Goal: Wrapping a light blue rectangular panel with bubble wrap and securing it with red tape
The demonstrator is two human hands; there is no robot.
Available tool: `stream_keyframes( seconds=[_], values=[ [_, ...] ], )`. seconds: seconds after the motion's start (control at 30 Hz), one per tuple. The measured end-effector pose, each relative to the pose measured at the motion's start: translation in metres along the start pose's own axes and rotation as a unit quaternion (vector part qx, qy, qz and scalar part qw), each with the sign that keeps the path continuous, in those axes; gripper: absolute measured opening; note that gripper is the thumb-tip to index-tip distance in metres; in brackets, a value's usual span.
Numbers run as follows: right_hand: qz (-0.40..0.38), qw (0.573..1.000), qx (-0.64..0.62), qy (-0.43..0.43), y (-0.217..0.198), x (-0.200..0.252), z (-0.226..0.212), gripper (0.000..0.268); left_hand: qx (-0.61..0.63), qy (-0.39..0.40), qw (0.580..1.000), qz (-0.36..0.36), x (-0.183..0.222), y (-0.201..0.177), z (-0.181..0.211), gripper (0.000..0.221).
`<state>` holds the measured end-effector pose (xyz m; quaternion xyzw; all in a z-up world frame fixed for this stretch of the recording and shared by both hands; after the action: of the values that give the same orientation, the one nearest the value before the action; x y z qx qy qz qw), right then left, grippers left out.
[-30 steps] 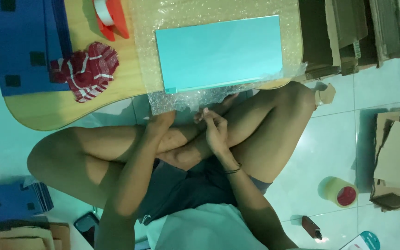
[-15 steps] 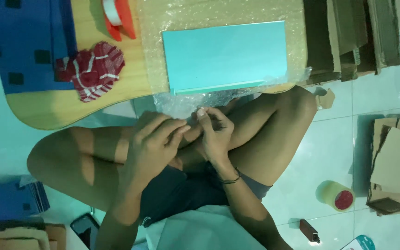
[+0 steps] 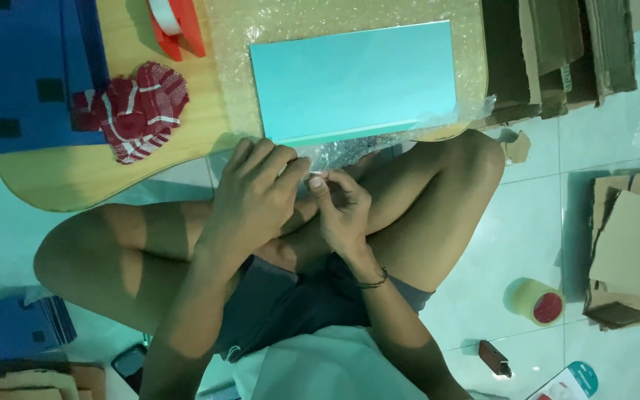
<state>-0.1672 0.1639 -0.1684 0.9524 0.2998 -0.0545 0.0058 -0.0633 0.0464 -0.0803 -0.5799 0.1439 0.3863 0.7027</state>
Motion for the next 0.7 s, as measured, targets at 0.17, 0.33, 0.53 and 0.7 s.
stream_keyframes(
  seconds=[0.17,0.33,0.53,0.7],
  values=[
    [-0.028,1.0,0.002,-0.004,-0.001,-0.004,0.0,0.015,-0.008,0.011,1.0,-0.009,0.006,0.007,-0.005,0.01],
    [-0.041,0.999,0.005,-0.033,-0.001,-0.008,-0.001,0.014,0.009,0.021,1.0,0.003,-0.014,-0.001,0.001,0.02],
    [-0.042,0.998,-0.007,-0.04,0.002,-0.009,0.002,0.01,-0.004,0.005,1.0,0.03,0.001,0.015,-0.001,0.027],
    [-0.051,0.998,-0.017,-0.035,0.0,-0.014,0.004,0.009,-0.011,0.003,0.999,0.037,0.004,0.018,-0.003,0.027]
  ],
)
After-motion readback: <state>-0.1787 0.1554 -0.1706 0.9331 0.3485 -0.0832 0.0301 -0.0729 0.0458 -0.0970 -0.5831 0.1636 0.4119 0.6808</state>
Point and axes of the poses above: each hand's wrist, its own x-axis away from the middle knuckle, its own y-axis out of the palm, z = x × y, the point moved 1 cm from there along -x, towards the middle knuckle, and after that the axes turned 15 degrees about z, right-handed, at the moved point
